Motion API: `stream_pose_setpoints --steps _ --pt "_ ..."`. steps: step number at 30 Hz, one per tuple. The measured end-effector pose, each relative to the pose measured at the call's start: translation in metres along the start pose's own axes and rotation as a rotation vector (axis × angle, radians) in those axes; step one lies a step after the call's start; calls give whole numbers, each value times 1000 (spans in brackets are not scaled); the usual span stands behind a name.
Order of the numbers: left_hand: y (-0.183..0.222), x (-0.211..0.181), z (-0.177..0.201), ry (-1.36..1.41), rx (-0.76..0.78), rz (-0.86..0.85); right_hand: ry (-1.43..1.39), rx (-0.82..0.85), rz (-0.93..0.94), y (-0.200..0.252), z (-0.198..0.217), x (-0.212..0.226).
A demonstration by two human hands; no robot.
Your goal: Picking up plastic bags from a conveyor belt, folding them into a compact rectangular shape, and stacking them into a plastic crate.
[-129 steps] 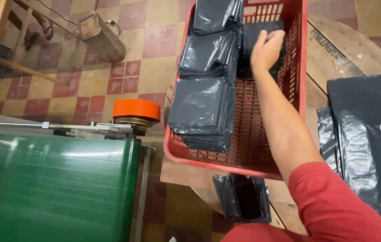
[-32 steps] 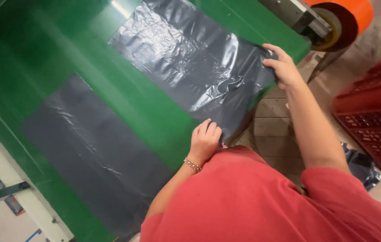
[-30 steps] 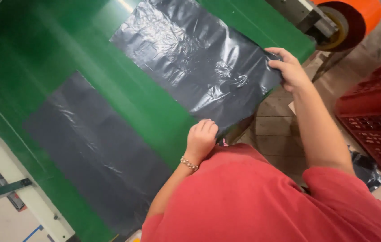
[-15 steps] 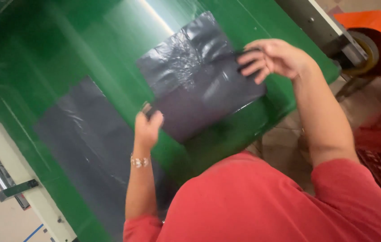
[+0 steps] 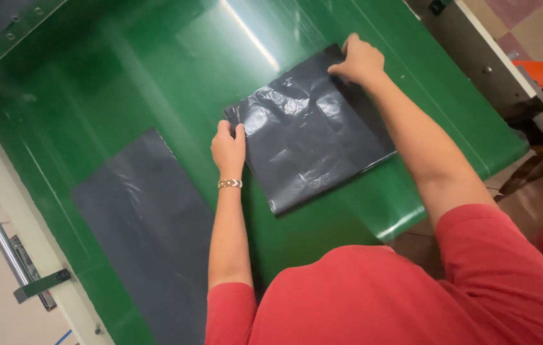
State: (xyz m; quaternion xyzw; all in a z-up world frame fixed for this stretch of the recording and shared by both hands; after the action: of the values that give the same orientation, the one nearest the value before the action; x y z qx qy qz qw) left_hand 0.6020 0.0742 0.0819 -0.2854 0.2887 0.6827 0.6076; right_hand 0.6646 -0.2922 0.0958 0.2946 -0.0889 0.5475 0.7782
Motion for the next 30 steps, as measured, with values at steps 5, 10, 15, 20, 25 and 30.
stream_pose_setpoints --steps 5,10,15,20,25,30 --pt "34 -43 -1 -428 -335 -328 492 -255 400 -33 -6 17" --pt "91 -102 -20 183 272 -280 449 167 141 -63 -15 22" --pt "93 -73 -51 731 432 107 526 -101 406 -41 -25 20" --pt "90 -60 -28 1258 503 573 289 -559 843 119 25 16" --pt "130 -45 -6 1848 199 753 98 -669 839 212 -3 -62" --pt "134 24 -15 1480 343 550 162 -718 751 222 -39 -106"
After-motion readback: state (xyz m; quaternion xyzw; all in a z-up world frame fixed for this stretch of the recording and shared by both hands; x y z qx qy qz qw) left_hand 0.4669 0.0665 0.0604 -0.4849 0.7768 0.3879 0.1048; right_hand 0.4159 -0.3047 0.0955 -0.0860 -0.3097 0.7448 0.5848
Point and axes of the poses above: each hand's wrist, its own y-axis away from the middle knuckle, its own z-axis out of the back of the hand, x = y × z, the point moved 2 cm from there along -y, towards the middle knuckle, and after that the axes turned 10 degrees about y, right-handed, at the moved point
